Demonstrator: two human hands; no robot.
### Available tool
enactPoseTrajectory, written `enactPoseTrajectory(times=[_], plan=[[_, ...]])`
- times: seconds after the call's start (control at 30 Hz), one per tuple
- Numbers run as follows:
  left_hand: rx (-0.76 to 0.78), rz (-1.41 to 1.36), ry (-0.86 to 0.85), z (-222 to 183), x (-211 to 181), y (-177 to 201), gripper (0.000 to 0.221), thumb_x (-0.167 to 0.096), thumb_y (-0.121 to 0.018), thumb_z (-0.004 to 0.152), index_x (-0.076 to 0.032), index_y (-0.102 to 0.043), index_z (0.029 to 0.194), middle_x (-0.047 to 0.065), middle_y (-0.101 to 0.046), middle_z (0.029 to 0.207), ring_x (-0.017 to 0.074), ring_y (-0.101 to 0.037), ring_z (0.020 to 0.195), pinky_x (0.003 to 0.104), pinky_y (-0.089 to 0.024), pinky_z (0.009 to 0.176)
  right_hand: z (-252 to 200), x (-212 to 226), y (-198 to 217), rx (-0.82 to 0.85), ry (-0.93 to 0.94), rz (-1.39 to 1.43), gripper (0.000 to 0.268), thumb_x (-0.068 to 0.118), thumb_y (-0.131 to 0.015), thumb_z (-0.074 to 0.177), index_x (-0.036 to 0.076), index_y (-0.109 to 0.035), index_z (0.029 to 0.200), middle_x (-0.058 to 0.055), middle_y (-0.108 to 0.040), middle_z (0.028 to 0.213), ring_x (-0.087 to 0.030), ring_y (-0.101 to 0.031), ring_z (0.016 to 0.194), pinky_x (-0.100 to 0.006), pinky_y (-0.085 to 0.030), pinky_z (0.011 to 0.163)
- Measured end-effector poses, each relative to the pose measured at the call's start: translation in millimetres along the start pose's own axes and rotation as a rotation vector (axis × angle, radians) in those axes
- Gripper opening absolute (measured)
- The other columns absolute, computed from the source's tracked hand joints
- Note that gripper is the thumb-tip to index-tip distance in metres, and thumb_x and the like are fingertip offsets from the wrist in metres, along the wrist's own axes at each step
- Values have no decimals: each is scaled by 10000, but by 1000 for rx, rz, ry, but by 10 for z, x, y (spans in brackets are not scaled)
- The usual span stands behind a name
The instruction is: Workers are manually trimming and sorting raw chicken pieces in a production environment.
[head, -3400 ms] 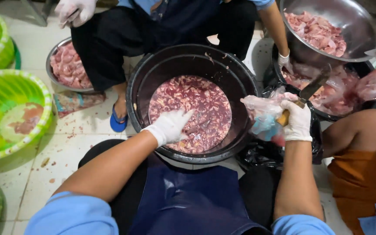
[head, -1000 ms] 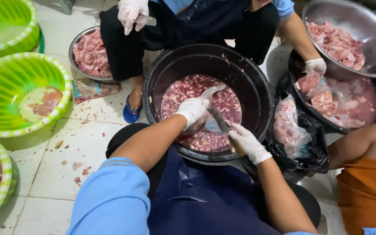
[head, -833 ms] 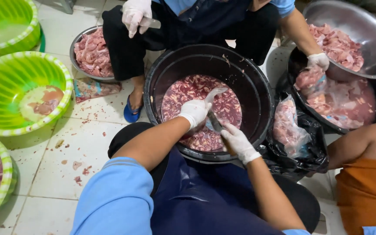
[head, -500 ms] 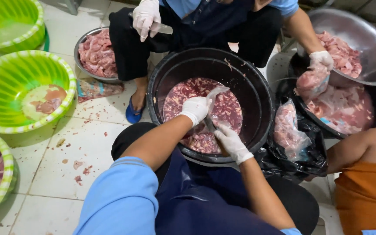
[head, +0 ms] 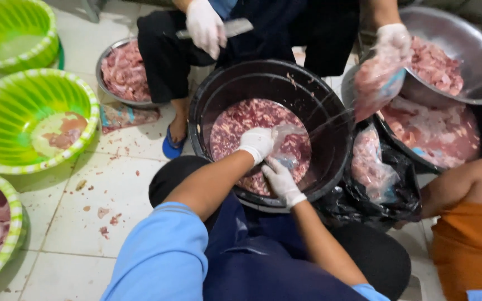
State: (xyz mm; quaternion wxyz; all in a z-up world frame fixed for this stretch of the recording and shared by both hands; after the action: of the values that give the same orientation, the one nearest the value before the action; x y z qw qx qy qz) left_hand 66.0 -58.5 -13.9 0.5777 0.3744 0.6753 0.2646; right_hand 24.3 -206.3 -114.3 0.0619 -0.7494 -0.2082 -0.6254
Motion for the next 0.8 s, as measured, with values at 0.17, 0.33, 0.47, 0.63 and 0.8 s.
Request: enactPoseTrajectory(times=[0.17, 0.33, 0.47, 0.63, 0.8], plan=[[-13, -104, 111, 451, 420, -176, 582, -465, -291, 944, -36, -665, 1068, 206, -679, 1087, 339, -607, 1133, 473, -462, 993, -605, 139, -20, -40, -226, 35, 435, 176, -579, 920, 241, -539, 1349, -155, -660, 1027, -254, -677, 693, -321, -591, 426], [-5, -210, 105, 602, 526, -379, 580, -461, -305, 945, -42, -647, 1154, 206, -636, 1196, 328, -550, 1212, 452, -402, 1066, -410, -101, 820, -86, -230, 241, 314, 102, -579, 888, 108, -604, 1201, -165, -619, 732, -277, -619, 521, -335, -520, 382], [-24, -248, 113, 640, 549, -395, 529, -412, -347, 939, -31, -641, 1157, 199, -633, 1204, 322, -548, 1214, 436, -395, 1082, -169, -195, 1002, -336, -126, 258, 480, 165, -652, 893, 32, -495, 1326, -123, -582, 1043, -184, -591, 834, -326, -512, 708], [-5, -320, 153, 756, 586, -575, 609, -548, -349, 919, -83, -649, 1174, 122, -645, 1210, 254, -543, 1225, 409, -395, 1078, 263, 124, 495, -274, 5, 169, 519, 81, -746, 774, 82, -514, 1237, -58, -543, 799, -174, -610, 625, -289, -523, 531], [8, 171, -149, 73, -71, -111, 499, -314, -310, 982, -1, -671, 1127, 208, -677, 1134, 307, -605, 1162, 409, -449, 1049, 746, 121, 282, -308, 7, -264, 832, 270, -910, 502, 251, -531, 1242, -51, -629, 1024, -208, -629, 948, -375, -515, 831]])
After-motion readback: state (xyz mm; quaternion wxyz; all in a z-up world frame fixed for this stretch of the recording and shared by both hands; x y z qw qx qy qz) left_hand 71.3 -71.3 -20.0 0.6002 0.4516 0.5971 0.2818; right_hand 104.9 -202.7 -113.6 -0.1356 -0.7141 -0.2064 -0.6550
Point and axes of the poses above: each hand's wrist, its own z-axis towards the middle knuckle, its own y-axis out of the back of the hand, x = y × z, the point moved 2 cm from there along z, towards the middle knuckle
